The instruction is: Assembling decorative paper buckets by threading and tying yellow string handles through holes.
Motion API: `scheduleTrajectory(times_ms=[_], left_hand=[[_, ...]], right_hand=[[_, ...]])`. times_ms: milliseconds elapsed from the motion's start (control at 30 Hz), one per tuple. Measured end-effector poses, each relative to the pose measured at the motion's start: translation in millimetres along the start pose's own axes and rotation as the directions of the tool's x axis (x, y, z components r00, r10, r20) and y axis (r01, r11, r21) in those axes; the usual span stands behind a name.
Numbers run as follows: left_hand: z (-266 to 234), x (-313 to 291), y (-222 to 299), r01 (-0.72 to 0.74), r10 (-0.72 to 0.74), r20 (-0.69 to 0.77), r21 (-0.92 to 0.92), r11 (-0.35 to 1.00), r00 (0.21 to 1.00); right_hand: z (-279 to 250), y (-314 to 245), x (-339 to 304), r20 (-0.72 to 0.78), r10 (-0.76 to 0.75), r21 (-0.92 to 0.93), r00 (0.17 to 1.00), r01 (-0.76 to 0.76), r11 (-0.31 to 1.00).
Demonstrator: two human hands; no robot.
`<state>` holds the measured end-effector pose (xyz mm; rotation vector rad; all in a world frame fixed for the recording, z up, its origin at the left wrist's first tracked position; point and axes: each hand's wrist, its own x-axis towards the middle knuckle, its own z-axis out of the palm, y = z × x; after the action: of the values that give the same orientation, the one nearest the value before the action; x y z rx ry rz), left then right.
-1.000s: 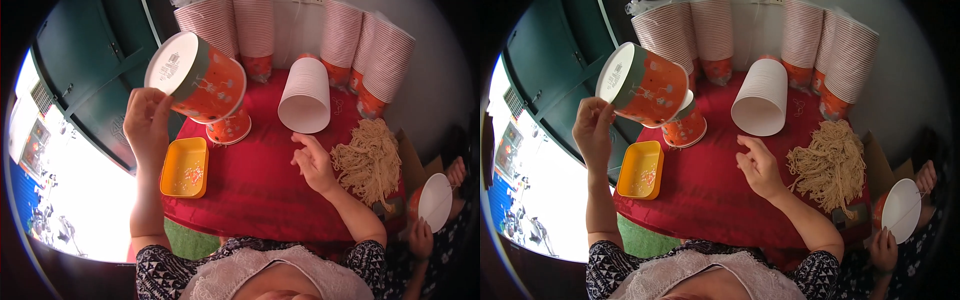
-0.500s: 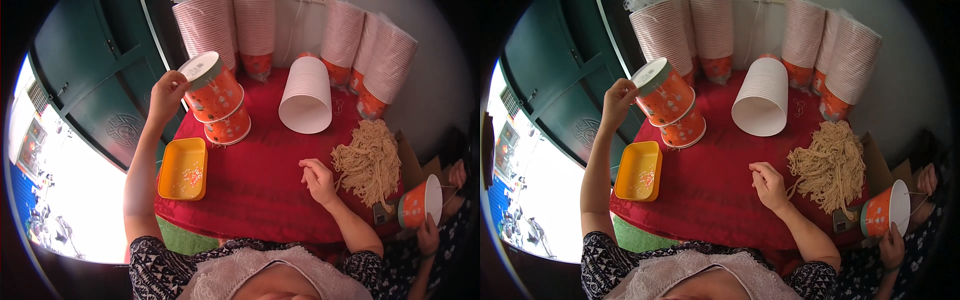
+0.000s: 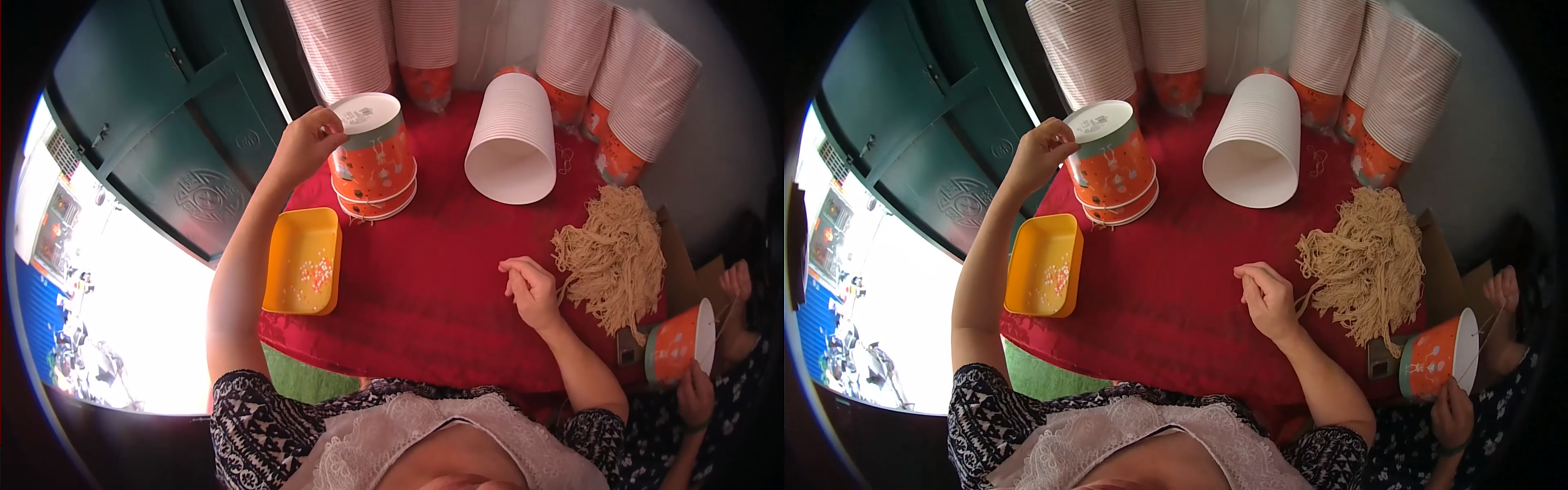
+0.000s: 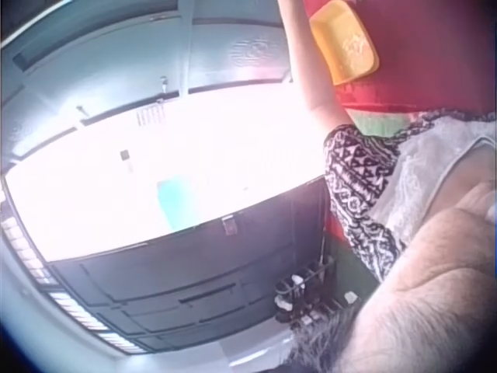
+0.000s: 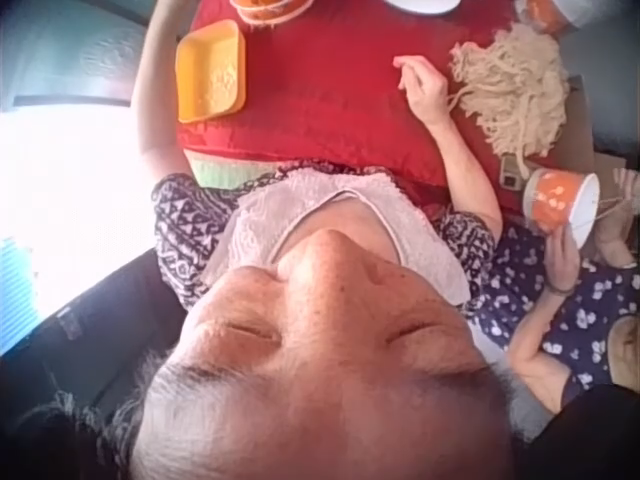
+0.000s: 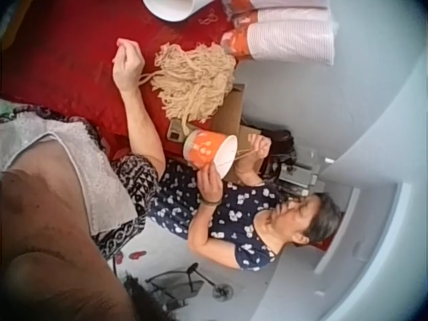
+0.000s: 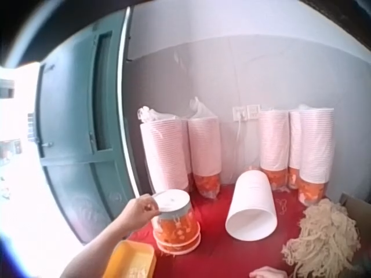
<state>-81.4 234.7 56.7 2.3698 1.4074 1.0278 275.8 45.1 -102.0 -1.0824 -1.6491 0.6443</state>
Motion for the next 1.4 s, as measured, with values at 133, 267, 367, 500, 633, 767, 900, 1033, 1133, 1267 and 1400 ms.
scheduleTrajectory(times_ms=[133, 267, 367, 500, 633, 767, 900, 1033, 1133, 1267, 1400], left_hand=[[-0.3, -1.0, -4.3, -0.009, 0.007, 0.049, 0.043, 0.999, 0.999], [1.3, -3.4, -8.7, -0.014, 0.012, 0.068, 0.035, 0.999, 0.998], [2.7, -5.3, -12.7, -0.010, 0.008, 0.080, 0.029, 1.000, 0.997], [4.8, -8.5, -15.7, 0.005, -0.005, 0.092, 0.005, 1.000, 0.996], [7.2, -11.4, -19.3, 0.001, -0.002, 0.114, 0.010, 1.000, 0.993], [10.0, -12.3, -16.1, -0.005, -0.006, 0.121, 0.084, 0.996, 0.993], [18.9, -16.7, -18.6, -0.027, 0.020, 0.079, 0.096, 0.995, 0.997], [20.0, -17.1, -21.8, -0.039, 0.033, 0.060, 0.099, 0.994, 0.998], [16.6, -13.0, -11.5, -0.019, -0.002, 0.139, 0.148, 0.989, 0.990], [18.9, -21.3, 30.4, -0.121, 0.125, 0.010, 0.330, 0.936, 0.992], [56.2, -16.6, 75.6, -0.106, 0.104, 0.021, 0.161, 0.981, 0.994]], right_hand=[[-0.3, 0.6, -0.7, 0.014, 0.006, -0.020, 1.000, -0.006, 1.000], [-0.1, 0.6, -1.4, 0.023, 0.032, -0.011, 0.999, -0.032, 0.999], [-0.5, 2.2, -2.1, 0.036, 0.041, -0.008, 0.999, -0.041, 0.999], [-0.7, 2.4, -2.4, 0.032, 0.041, -0.014, 0.999, -0.041, 0.999], [-0.3, 2.9, -2.5, 0.034, 0.049, -0.018, 0.998, -0.049, 0.999], [-1.2, 1.5, -2.2, 0.031, 0.062, -0.015, 0.998, -0.061, 0.998], [-1.3, 3.7, -2.6, 0.026, 0.054, -0.002, 0.998, -0.054, 0.999], [0.9, 1.8, -2.4, 0.045, 0.054, 0.007, 0.998, -0.054, 0.999], [2.2, 0.8, -0.9, 0.034, 0.036, -0.023, 0.999, -0.036, 0.999], [-4.9, -0.4, 12.8, -0.066, -0.060, -0.206, 0.996, 0.045, 0.978], [-28.4, 12.5, 39.1, -0.206, -0.190, -0.401, 0.960, 0.095, 0.911]])
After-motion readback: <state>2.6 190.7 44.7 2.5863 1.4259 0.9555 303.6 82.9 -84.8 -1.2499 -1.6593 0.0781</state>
